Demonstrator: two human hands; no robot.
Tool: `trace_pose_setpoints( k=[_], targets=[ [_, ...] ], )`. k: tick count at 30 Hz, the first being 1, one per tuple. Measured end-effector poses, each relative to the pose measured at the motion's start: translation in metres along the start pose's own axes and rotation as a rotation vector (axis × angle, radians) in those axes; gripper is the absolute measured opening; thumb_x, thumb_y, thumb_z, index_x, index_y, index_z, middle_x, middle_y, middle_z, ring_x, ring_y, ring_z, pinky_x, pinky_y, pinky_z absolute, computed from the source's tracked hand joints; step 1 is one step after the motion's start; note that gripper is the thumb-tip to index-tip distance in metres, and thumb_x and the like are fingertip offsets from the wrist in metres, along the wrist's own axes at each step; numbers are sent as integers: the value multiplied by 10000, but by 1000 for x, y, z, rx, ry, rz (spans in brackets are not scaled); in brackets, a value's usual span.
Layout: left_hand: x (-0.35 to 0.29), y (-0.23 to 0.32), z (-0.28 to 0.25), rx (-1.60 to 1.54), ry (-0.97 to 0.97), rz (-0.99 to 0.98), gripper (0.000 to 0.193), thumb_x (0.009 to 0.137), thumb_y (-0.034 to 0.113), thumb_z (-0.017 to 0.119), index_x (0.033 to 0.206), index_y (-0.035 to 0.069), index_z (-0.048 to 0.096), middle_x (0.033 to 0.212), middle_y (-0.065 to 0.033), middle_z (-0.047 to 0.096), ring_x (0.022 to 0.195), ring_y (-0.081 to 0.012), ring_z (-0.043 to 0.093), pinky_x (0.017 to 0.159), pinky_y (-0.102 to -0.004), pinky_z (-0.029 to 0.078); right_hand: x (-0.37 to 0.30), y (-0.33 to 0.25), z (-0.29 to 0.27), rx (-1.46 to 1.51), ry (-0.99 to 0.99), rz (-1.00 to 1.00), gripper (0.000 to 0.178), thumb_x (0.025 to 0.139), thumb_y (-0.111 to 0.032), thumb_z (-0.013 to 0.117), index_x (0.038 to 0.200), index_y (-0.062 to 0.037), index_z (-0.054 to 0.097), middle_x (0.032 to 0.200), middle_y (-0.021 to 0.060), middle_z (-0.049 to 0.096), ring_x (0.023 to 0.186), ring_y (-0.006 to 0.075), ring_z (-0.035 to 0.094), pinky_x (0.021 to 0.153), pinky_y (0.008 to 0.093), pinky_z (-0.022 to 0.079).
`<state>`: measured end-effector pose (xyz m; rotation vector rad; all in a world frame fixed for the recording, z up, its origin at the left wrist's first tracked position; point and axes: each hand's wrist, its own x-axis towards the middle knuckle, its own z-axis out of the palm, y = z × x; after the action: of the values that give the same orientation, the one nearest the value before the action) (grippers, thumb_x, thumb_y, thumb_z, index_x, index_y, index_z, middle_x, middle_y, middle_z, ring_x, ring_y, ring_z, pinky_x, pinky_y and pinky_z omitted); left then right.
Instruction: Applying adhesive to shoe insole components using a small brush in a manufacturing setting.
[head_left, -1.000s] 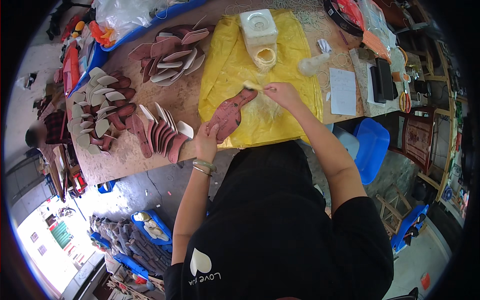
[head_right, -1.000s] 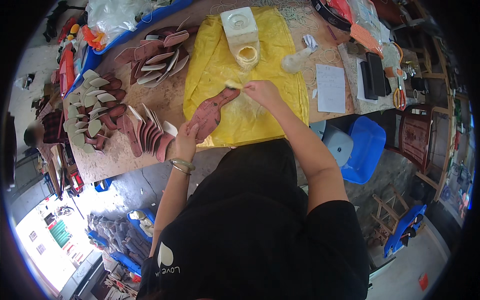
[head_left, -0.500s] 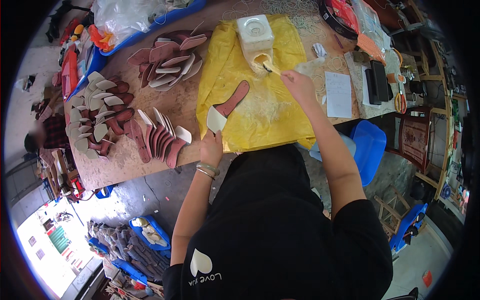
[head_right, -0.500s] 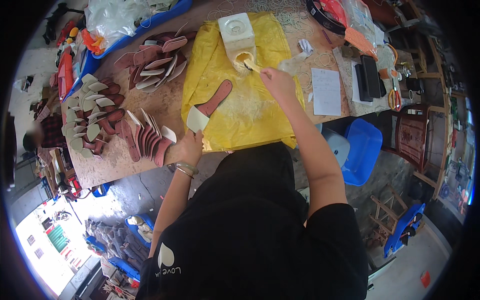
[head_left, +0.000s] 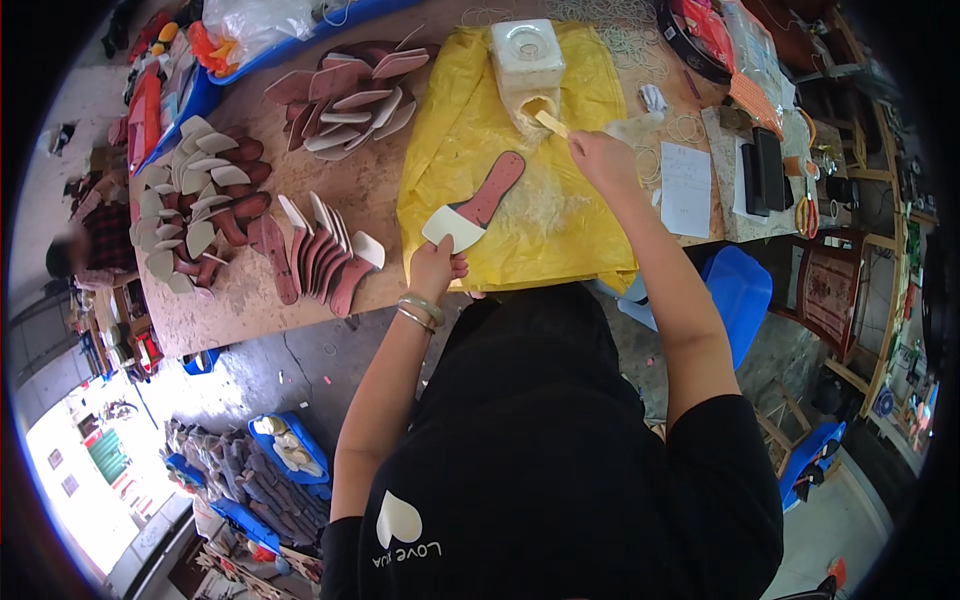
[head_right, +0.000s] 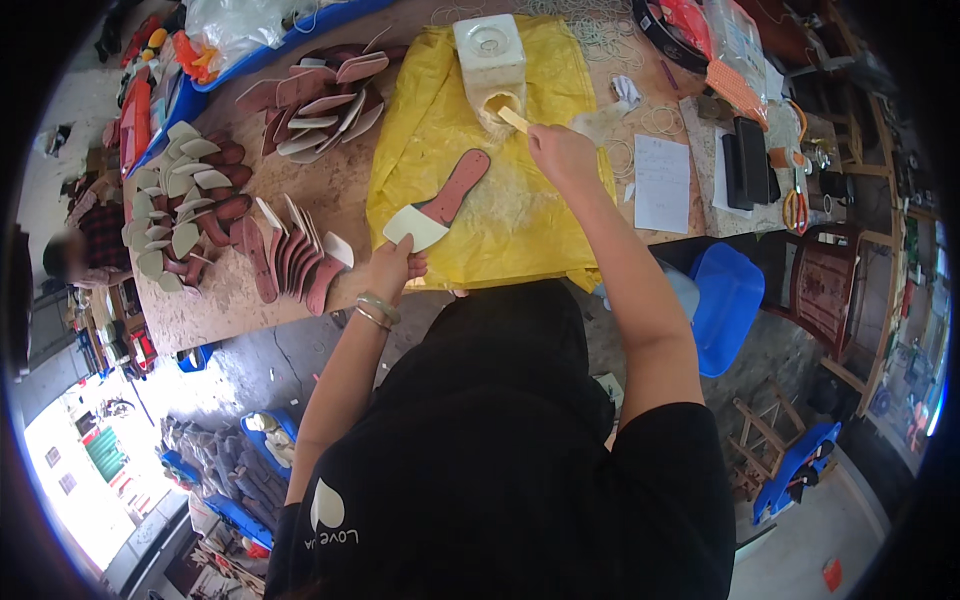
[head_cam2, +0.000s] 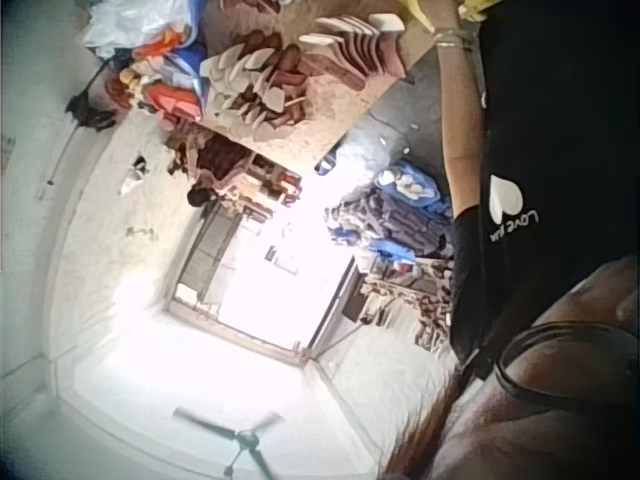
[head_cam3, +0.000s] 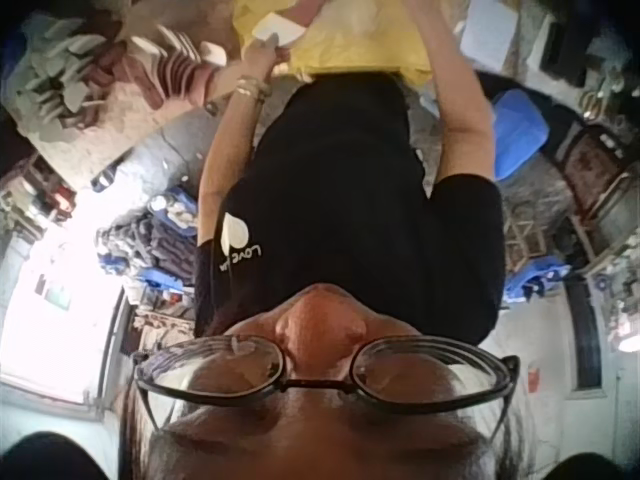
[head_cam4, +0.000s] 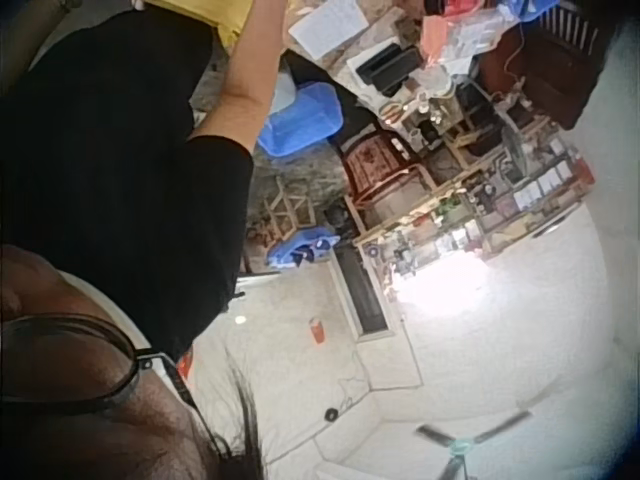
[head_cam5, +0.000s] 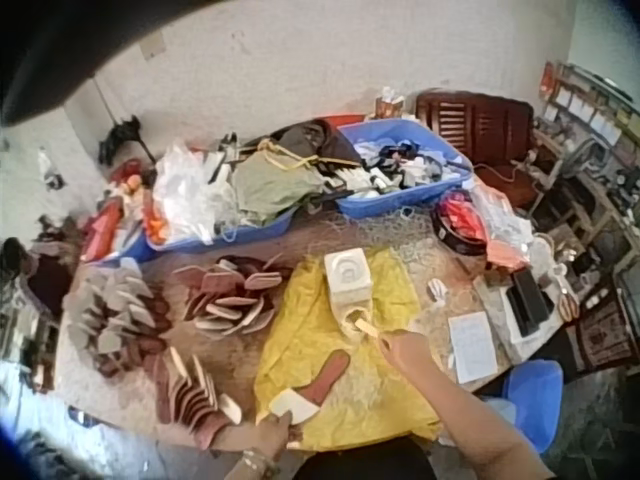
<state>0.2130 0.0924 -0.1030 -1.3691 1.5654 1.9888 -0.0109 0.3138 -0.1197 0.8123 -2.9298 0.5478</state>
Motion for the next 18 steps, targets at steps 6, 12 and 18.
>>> trace_pose_setpoints(
  k=[6,12,18],
  targets=[
    [-4,-1,4,-40,5,103,214,901,155,487,1028,-10,534,767,-104,618,577,-140,589,544,-258,522,-87,-13,1,634,-213,277,234,840,-305,610,906,-98,696,822,121,676,710,218,656,630,298,493],
    [-7,3,6,-37,-28,100,205,886,143,488,982,-26,556,739,-106,623,571,-141,590,543,-252,520,-135,-58,10,938,-322,258,226,809,-246,675,952,-72,692,814,102,679,724,158,648,662,266,489],
    [-5,10,0,-10,-22,61,199,873,116,478,954,-49,557,720,-117,624,553,-147,590,526,-255,520,-124,-40,31,762,-209,250,214,804,-263,664,945,-106,701,797,104,673,679,192,638,622,284,487]
  ],
)
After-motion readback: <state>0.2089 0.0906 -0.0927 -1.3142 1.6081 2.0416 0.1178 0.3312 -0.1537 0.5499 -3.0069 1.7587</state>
